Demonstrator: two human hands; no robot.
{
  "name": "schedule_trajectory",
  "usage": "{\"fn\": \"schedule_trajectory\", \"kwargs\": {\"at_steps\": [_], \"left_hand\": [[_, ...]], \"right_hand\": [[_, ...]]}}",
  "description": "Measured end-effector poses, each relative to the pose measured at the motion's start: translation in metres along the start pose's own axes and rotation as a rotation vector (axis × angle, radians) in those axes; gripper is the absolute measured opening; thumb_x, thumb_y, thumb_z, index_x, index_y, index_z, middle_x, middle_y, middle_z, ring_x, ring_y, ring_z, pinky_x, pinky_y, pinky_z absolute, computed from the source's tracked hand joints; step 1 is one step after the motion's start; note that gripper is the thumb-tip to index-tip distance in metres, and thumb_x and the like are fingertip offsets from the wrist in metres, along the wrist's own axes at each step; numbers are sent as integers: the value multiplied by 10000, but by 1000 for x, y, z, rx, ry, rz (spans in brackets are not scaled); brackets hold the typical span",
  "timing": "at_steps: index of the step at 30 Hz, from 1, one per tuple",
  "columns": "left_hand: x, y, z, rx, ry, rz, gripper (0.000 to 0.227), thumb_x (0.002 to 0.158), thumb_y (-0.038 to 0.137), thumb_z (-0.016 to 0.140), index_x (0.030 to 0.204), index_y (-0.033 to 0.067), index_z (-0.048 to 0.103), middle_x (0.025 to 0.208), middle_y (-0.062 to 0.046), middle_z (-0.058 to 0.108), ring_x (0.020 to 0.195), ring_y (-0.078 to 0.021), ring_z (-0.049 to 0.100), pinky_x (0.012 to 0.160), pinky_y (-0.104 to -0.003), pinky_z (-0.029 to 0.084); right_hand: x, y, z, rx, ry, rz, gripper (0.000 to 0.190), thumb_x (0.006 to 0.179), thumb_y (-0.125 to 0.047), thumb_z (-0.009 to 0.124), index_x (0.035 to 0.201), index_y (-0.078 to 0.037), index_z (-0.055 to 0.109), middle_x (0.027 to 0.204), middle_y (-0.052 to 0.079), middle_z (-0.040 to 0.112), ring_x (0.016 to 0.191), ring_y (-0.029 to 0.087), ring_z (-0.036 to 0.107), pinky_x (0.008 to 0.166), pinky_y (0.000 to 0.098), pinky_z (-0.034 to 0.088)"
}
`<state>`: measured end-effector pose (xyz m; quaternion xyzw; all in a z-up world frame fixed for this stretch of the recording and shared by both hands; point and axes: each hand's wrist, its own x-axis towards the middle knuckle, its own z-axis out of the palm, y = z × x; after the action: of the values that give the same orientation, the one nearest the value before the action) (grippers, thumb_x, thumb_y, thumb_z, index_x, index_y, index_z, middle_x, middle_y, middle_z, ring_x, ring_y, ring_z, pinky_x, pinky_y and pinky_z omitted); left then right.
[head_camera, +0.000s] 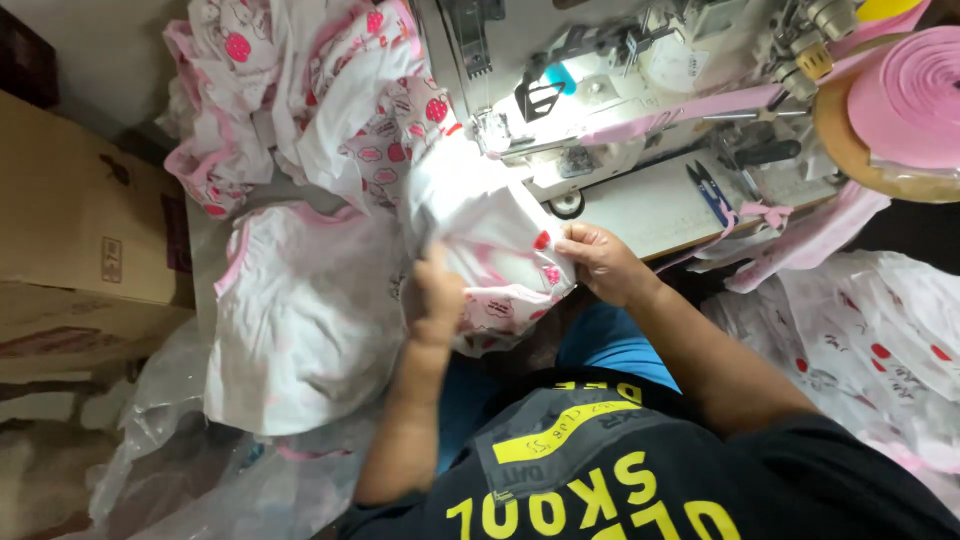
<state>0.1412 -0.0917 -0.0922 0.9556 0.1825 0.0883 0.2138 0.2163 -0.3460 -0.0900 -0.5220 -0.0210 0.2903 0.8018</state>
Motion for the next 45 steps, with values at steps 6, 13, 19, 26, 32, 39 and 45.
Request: {"fn": "schedule_trajectory", "kwargs": {"at_steps": [6, 13, 19, 26, 32, 39, 45], "left_hand": [[56, 29, -73, -164, 177, 212, 563, 974, 275, 619, 1465, 32, 487, 1460, -234, 483, 1206, -455, 637, 998, -565, 555], [170, -47, 12, -116, 101, 88, 476, 897, 367, 612, 1300, 121, 552, 1486, -190, 466, 1315, -432, 567, 1044, -550, 520], [92, 12, -24, -67, 748, 485, 348, 890, 140, 674, 1230, 66, 654, 1459, -235, 468, 1318, -473, 527, 1081, -528, 466], [3, -10, 43, -102, 484, 631, 870, 630, 34, 561, 1488, 177, 571, 917, -75, 580, 873, -313, 569, 765, -450, 468], [22, 16, -39, -341, 334, 597, 572, 781, -59, 532, 1279, 138, 733, 872, -85, 542, 749, -318, 566, 733, -411, 500], [128, 2, -33, 36, 490, 693, 381, 792, -2, 597, 1075, 185, 771, 891, -50, 578, 740, -253, 629, 701, -393, 522], [185, -2, -39, 61, 350, 655, 677, 735, -83, 572, 1288, 266, 751, 1033, -124, 536, 908, -389, 632, 799, -475, 561]], "right_hand": [[-6, 12, 14, 30, -71, -54, 142, 954, -99, 678, 833, -55, 620, 618, 44, 619, 525, 128, 611, 507, 244, 482], [12, -2, 44, -34, -5, -98, 132, 925, -128, 715, 844, -38, 662, 603, 12, 574, 543, 79, 560, 510, 217, 436], [27, 0, 32, -306, -62, -297, 122, 883, -49, 701, 993, -24, 749, 638, -2, 600, 584, 40, 496, 530, 200, 398], [20, 24, 21, -221, -21, -438, 456, 929, 57, 564, 1374, -47, 561, 742, 20, 554, 660, 62, 468, 627, 195, 411], [31, -10, 42, -449, 41, -612, 390, 916, 76, 542, 1275, -47, 630, 741, 43, 577, 711, 104, 542, 700, 254, 488], [63, -32, 55, -1095, 296, -991, 134, 996, -139, 638, 935, -176, 751, 822, 20, 742, 806, 259, 733, 736, 333, 574], [73, -40, 59, -1534, 363, -1026, 193, 1016, -198, 610, 1081, -214, 791, 895, 31, 788, 590, 249, 683, 496, 371, 517]]}}
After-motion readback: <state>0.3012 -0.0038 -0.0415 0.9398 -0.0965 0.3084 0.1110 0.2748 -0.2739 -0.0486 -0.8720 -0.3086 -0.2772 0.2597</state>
